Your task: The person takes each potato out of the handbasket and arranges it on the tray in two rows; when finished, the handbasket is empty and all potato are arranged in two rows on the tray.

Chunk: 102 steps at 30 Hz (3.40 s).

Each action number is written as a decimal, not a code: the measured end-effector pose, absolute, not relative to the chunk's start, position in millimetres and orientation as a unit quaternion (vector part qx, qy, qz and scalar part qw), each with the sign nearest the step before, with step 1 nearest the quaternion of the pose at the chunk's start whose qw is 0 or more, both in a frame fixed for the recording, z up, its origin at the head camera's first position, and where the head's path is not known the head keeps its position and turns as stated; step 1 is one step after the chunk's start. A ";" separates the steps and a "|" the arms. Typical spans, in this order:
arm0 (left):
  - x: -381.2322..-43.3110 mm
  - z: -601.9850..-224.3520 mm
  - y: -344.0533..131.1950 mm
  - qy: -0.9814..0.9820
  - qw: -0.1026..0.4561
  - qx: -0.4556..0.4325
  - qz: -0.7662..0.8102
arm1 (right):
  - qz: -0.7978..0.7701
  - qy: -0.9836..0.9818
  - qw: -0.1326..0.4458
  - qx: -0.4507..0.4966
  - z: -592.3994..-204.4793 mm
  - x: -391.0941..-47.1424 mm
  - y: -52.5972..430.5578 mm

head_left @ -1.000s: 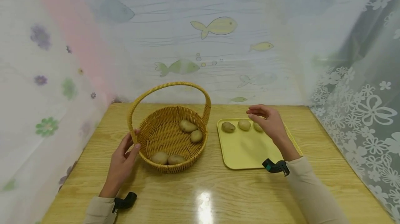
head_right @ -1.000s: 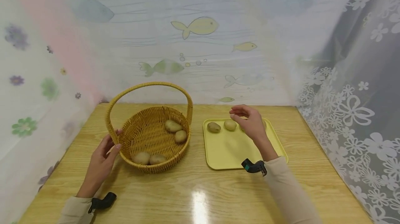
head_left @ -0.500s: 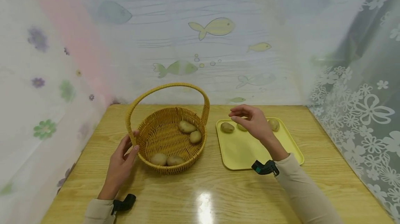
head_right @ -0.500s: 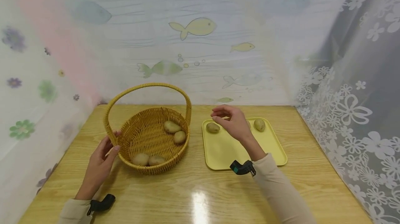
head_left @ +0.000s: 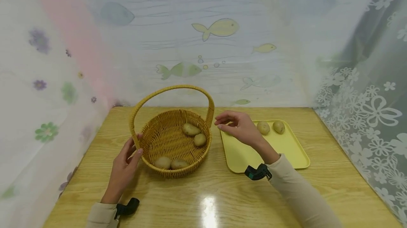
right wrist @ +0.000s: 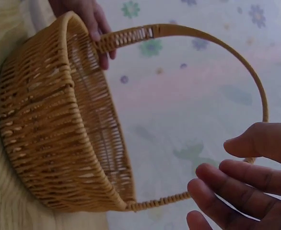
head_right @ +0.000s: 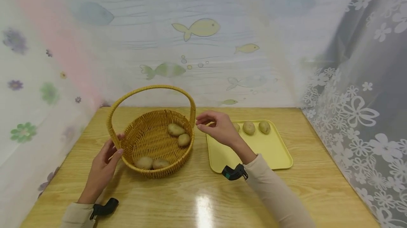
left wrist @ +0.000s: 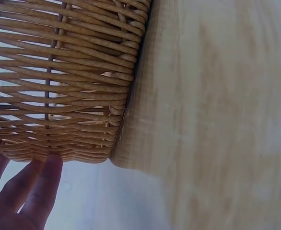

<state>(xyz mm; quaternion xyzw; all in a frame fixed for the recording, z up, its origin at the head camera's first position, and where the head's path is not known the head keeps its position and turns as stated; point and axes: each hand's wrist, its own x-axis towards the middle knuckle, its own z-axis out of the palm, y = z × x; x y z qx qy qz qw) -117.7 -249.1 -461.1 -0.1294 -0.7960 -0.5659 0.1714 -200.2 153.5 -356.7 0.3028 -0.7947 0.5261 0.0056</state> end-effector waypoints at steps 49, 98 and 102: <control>-114.9 -455.7 -240.6 -0.801 0.194 -0.115 -0.555 | 0.459 -0.730 -0.213 0.460 -369.5 -242.3 14.3; -116.6 -460.5 -243.9 -0.792 0.198 -0.116 -0.566 | 0.342 -0.613 -0.485 0.521 -421.1 -261.5 -44.3; -116.1 -459.1 -243.4 -0.792 0.194 -0.110 -0.568 | 0.345 -0.634 -0.470 0.507 -423.2 -261.4 -44.8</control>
